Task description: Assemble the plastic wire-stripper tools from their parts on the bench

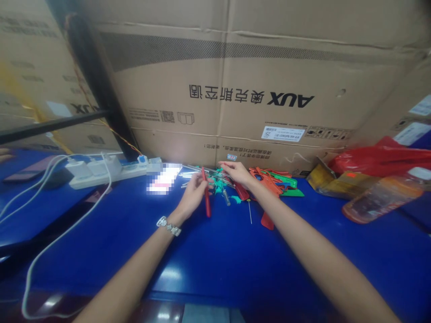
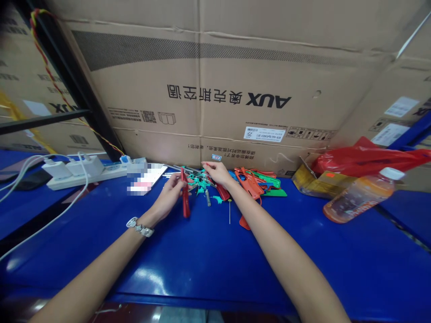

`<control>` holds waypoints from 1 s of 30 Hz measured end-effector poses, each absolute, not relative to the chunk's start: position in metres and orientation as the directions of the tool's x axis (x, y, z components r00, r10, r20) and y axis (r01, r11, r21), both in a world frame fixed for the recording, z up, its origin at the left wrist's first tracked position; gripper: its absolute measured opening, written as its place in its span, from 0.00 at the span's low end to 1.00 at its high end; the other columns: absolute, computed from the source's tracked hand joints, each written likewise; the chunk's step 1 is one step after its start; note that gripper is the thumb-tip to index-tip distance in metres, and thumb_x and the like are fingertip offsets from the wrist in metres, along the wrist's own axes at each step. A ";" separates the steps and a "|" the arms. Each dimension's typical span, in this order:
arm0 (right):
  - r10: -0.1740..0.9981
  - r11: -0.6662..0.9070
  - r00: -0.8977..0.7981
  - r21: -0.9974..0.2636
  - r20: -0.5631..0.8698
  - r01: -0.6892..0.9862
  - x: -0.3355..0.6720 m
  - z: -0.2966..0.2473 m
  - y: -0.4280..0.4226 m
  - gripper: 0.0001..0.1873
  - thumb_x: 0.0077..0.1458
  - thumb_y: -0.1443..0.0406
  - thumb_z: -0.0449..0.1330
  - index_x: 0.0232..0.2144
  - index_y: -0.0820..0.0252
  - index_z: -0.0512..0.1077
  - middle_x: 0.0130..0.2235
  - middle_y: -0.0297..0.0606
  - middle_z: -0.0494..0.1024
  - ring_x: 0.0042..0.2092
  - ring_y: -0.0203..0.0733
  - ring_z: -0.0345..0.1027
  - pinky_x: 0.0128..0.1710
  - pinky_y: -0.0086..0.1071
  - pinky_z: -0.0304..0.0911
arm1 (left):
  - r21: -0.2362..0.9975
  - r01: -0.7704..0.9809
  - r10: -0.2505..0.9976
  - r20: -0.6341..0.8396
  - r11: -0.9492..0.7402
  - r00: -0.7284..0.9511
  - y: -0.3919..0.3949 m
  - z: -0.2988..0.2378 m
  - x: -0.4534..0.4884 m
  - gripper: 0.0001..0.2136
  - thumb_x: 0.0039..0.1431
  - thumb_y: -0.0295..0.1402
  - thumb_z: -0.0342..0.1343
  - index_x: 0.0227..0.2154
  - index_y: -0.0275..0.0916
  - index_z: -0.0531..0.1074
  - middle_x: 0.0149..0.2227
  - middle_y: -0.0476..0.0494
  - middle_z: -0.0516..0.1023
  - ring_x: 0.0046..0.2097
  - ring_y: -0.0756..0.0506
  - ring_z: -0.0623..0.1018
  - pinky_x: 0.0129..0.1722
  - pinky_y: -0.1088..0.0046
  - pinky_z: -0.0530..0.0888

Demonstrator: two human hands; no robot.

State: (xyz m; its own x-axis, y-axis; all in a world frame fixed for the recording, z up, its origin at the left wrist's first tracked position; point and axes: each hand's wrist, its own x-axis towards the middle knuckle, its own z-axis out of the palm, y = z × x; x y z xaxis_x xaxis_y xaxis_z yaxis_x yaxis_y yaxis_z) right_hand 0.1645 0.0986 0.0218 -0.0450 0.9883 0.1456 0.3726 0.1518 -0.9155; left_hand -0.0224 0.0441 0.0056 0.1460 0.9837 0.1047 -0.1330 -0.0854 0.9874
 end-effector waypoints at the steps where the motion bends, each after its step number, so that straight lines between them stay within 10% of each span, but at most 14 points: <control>1: 0.989 0.148 -0.036 -0.922 0.144 0.358 0.164 0.020 0.097 0.20 0.62 0.62 0.56 0.53 0.61 0.76 0.26 0.31 0.77 0.27 0.34 0.67 0.36 0.32 0.69 | 0.989 -0.070 0.977 0.141 -0.131 0.161 0.047 0.006 -0.022 0.07 0.61 0.31 0.51 0.42 0.39 0.67 0.34 0.49 0.73 0.33 0.49 0.75 0.34 0.72 0.75; 8: 0.999 -0.005 -0.050 -0.997 -0.008 0.075 0.159 0.022 0.094 0.16 0.60 0.62 0.60 0.49 0.60 0.78 0.20 0.26 0.68 0.21 0.31 0.57 0.25 0.27 0.61 | 0.612 0.501 0.787 0.402 -0.611 0.469 0.076 0.026 -0.010 0.08 0.55 0.26 0.55 0.38 0.38 0.70 0.34 0.46 0.72 0.36 0.43 0.72 0.40 0.66 0.70; 15: 0.993 -0.088 -0.082 -0.996 -0.087 -0.009 0.165 0.032 0.096 0.10 0.61 0.63 0.60 0.38 0.62 0.79 0.31 0.35 0.79 0.30 0.34 0.68 0.33 0.26 0.66 | 0.484 0.498 0.691 0.436 -0.720 0.576 0.079 0.025 0.008 0.07 0.58 0.29 0.58 0.39 0.39 0.73 0.38 0.43 0.74 0.41 0.40 0.75 0.43 0.65 0.71; 30: 0.990 -0.093 0.103 -0.994 -0.099 -0.060 0.161 0.037 0.099 0.20 0.62 0.61 0.58 0.56 0.55 0.72 0.36 0.35 0.76 0.25 0.29 0.59 0.22 0.22 0.58 | 0.299 0.590 0.658 0.427 -0.750 0.620 0.076 0.021 0.000 0.11 0.68 0.37 0.49 0.33 0.41 0.72 0.36 0.43 0.71 0.35 0.44 0.74 0.32 0.72 0.66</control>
State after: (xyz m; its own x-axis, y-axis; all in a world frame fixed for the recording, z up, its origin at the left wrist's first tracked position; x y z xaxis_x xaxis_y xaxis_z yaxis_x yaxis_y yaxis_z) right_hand 0.1614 0.0985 0.0374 0.1026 0.9898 -0.0992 -0.0596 -0.0934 -0.9938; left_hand 0.0003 0.0765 0.0214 0.6200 0.6579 0.4274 0.5896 -0.7501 0.2994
